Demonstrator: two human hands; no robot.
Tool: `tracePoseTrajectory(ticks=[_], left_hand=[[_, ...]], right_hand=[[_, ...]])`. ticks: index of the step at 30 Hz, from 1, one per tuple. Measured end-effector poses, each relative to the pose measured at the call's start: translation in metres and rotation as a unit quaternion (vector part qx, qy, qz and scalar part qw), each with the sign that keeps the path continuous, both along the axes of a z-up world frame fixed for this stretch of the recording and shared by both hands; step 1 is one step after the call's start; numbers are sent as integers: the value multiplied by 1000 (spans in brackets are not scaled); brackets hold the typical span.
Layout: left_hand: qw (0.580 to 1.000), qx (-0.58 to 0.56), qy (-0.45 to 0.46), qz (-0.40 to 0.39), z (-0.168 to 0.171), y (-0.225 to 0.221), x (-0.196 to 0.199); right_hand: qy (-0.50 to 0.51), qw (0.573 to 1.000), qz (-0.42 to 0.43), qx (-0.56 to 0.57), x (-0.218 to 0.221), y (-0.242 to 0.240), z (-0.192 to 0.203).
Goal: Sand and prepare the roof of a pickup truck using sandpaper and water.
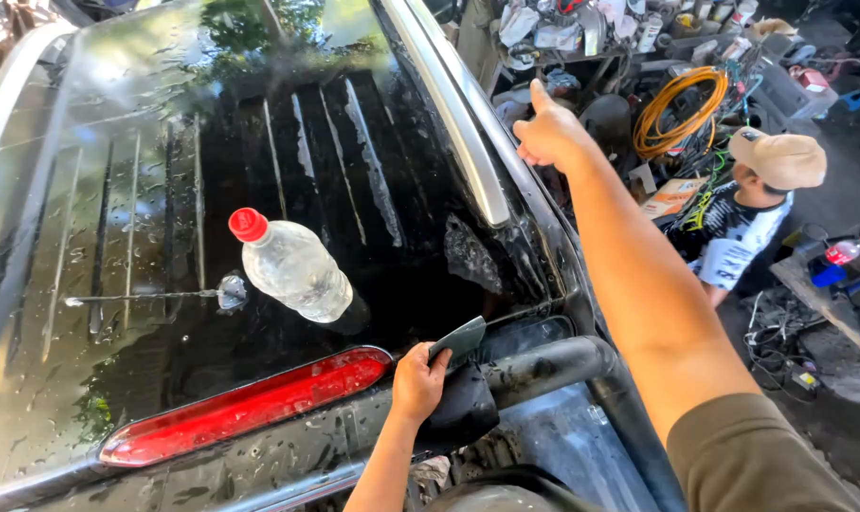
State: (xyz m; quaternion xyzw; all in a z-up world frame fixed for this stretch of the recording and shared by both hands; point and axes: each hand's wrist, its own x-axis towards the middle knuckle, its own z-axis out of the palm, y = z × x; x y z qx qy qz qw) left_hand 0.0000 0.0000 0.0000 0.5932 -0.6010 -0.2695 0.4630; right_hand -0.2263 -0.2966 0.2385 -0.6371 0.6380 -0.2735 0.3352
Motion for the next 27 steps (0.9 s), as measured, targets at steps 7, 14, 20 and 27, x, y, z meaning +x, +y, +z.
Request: tracePoseTrajectory(ticks=[7, 14, 20, 27], left_hand=[[1000, -5, 20, 14, 3, -1, 0], [998, 8, 58, 18, -13, -8, 8], [997, -3, 79, 5, -23, -5, 7], [992, 5, 125, -13, -37, -8, 14]], right_hand=[[-141, 983, 113, -11, 18, 37, -54], [-100, 956, 272, -49, 30, 167, -185], [-152, 969, 160, -108, 40, 230, -237], [-90, 953, 142, -250, 56, 255, -218]])
